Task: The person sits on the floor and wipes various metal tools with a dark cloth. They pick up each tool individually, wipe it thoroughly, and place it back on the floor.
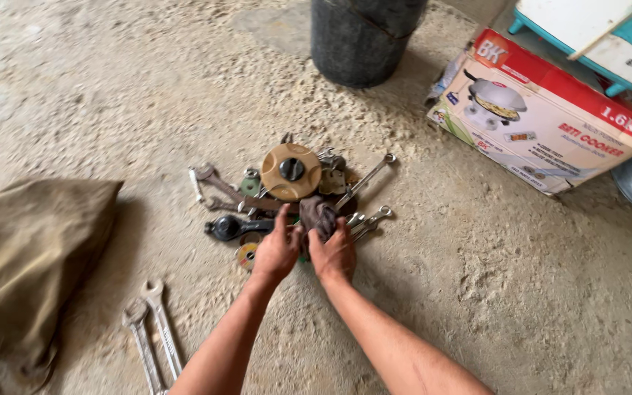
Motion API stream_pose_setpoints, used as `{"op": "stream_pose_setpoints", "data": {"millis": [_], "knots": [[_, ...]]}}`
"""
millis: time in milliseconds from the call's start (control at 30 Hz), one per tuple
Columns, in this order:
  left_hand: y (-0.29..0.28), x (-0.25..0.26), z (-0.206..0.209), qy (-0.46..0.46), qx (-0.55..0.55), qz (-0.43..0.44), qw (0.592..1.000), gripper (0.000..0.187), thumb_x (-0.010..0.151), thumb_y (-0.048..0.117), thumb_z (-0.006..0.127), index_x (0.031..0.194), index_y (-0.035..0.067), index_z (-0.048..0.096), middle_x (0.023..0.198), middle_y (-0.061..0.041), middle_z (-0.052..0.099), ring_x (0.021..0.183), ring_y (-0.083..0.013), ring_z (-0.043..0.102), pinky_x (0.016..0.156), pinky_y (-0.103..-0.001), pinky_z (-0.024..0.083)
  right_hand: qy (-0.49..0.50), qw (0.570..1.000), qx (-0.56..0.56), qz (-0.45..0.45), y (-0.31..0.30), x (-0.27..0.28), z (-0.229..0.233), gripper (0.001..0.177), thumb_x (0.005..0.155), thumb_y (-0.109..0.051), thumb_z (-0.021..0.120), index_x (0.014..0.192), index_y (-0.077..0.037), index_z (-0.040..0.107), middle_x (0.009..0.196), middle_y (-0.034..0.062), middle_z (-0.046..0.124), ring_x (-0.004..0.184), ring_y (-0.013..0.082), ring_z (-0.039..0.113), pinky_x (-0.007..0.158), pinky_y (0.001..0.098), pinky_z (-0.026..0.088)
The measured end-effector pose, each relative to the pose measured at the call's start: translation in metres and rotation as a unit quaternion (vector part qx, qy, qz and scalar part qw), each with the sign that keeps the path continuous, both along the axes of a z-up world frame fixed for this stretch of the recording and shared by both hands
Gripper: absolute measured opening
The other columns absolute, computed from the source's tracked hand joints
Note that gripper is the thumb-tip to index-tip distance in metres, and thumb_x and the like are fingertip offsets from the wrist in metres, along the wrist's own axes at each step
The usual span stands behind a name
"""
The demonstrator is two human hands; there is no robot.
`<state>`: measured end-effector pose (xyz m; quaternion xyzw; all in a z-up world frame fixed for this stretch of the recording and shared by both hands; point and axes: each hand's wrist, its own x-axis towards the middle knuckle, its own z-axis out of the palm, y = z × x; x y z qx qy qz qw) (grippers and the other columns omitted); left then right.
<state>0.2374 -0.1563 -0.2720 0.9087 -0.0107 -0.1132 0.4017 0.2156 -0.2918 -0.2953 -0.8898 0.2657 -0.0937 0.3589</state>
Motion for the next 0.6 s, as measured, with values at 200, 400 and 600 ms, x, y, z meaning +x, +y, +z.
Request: {"op": "stream_pose_setpoints", "data": {"millis": [200, 400, 600], "knots": [[-0.022, 0.024, -0.026, -0.117, 0.015, -0.037, 0.992, 0.034, 0.101, 0.026, 0.054, 0.133, 0.021, 0.066, 0.124, -0.014, 0.071, 0.112, -0.0388, 0.067, 0.095, -0.049, 0.054, -0.035, 0.708, 0.706, 0.006, -0.078, 0.058, -0.004, 0.043, 0.086, -0.039, 0.068, 0.109, -0.003, 0.069, 0.102, 0.0090, 0.076, 0.094, 0.0234, 0.071, 0.086, 0.0363, 0.060], [-0.054, 0.043, -0.059, -0.153, 0.064, -0.119, 0.979, 0.040, 0.096, 0.026, 0.060, 0.132, 0.009, 0.057, 0.130, -0.019, 0.065, 0.116, -0.0431, 0.060, 0.099, -0.053, 0.050, 0.030, 0.707, 0.704, -0.063, -0.085, 0.087, -0.028, 0.033, 0.083, -0.038, 0.067, 0.103, -0.012, 0.072, 0.098, 0.0047, 0.075, 0.087, 0.0194, 0.071, 0.083, 0.0359, 0.059], [-0.052, 0.055, -0.070, -0.059, 0.001, -0.050, 0.997, 0.050, 0.092, 0.023, 0.059, 0.140, 0.010, 0.053, 0.130, -0.022, 0.062, 0.120, -0.0430, 0.058, 0.102, -0.051, 0.047, 0.074, 0.770, 0.624, -0.108, -0.076, 0.086, -0.024, 0.042, 0.085, -0.045, 0.065, 0.113, -0.013, 0.069, 0.100, 0.0051, 0.073, 0.082, 0.0159, 0.069, 0.074, 0.0350, 0.057]]}}
